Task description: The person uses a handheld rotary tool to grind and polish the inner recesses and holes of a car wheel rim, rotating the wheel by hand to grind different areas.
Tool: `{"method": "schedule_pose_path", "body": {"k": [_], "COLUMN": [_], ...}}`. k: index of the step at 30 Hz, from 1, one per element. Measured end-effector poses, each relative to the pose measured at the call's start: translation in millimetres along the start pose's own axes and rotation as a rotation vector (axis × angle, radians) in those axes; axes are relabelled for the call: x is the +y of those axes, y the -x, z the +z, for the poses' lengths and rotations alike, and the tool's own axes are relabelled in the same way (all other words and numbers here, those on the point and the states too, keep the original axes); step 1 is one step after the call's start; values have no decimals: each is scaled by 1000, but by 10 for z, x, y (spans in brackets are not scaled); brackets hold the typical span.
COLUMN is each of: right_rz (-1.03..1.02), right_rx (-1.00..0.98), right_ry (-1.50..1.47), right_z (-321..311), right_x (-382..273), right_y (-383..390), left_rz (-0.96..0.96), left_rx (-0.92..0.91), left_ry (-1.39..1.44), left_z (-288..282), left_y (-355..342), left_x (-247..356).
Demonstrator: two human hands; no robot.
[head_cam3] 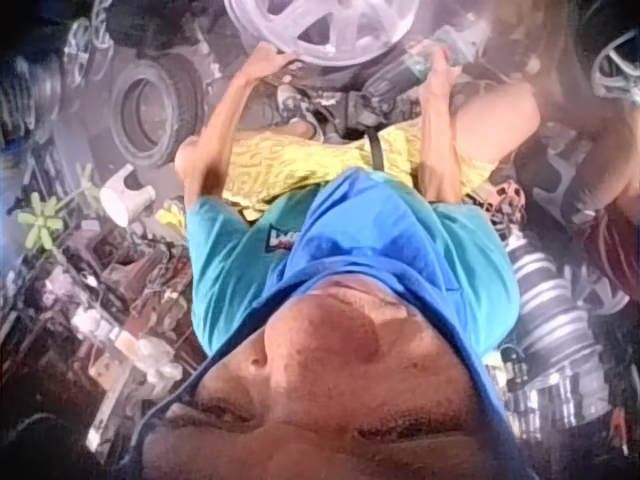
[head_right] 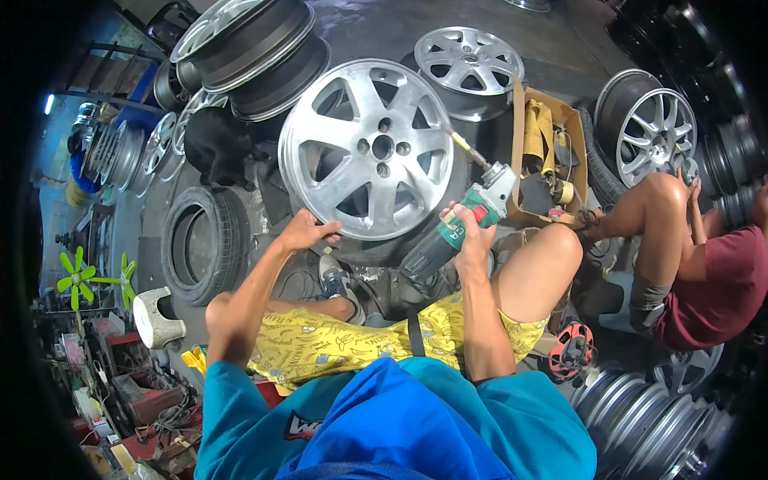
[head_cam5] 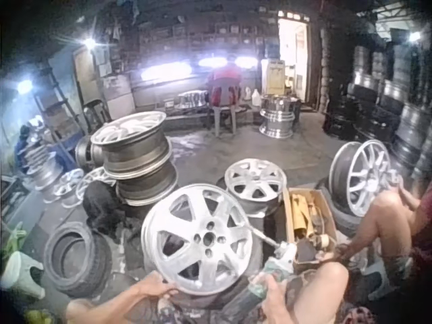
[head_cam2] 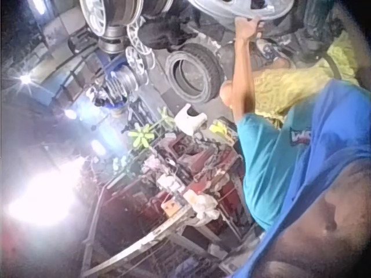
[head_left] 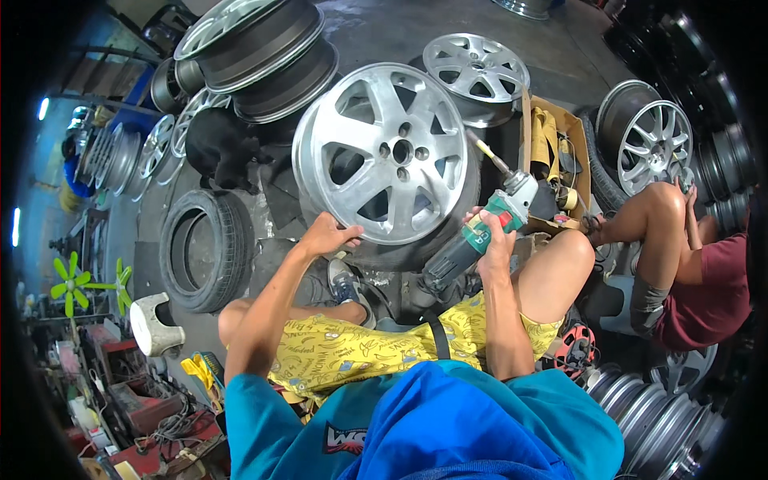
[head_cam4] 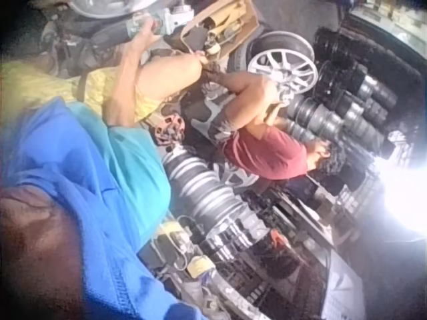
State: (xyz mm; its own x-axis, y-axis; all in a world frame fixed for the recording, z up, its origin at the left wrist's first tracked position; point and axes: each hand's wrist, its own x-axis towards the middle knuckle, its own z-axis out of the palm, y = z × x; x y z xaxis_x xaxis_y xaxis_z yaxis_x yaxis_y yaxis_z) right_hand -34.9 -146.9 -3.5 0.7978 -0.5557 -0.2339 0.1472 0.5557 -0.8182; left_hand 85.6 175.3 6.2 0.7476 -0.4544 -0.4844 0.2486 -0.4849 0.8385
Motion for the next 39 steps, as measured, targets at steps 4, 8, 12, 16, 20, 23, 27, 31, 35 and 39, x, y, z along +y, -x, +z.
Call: {"method": "schedule_pose_path", "body": {"k": [4, 8, 12, 16, 20, 23, 27, 31, 35, 39], "right_rz": [4, 5, -5, 8, -38, -68, -33, -22, -13, -17], "right_rx": [10, 34, -1, -6, -1, 24, 121, 156, 162, 115], "right_ry": [-32, -57, -33, -20, 20, 7, -52, -68, -118, -91], "right_z": [-27, -101, -101, -94, -131, -144, -277, -358, -348, -378], "right_x": [-9, -47, -85, -11, -51, -136, -189, -260, -288, -245], "right_y": [3, 2, 18, 68, 139, 161, 95, 57, 33, 29], "left_rz": [19, 113, 455, 719, 572, 499, 679, 788, 874, 880], "left_rx": [-37, 286, 646, 724, 687, 696, 804, 766, 766, 786], "left_ry": [-302, -564, -423, -532, -865, -955, -957, -959, -866, -881], "left_z": [35, -350, -627, -824, -660, -652, -597, -313, -319, -546], "left_y": [47, 139, 4, -727, -1419, -1708, -1796, -1387, -1174, -1404], "left_x": [19, 583, 1024, 1425, 1967, 2029, 1877, 1961, 1863, 1830]}}
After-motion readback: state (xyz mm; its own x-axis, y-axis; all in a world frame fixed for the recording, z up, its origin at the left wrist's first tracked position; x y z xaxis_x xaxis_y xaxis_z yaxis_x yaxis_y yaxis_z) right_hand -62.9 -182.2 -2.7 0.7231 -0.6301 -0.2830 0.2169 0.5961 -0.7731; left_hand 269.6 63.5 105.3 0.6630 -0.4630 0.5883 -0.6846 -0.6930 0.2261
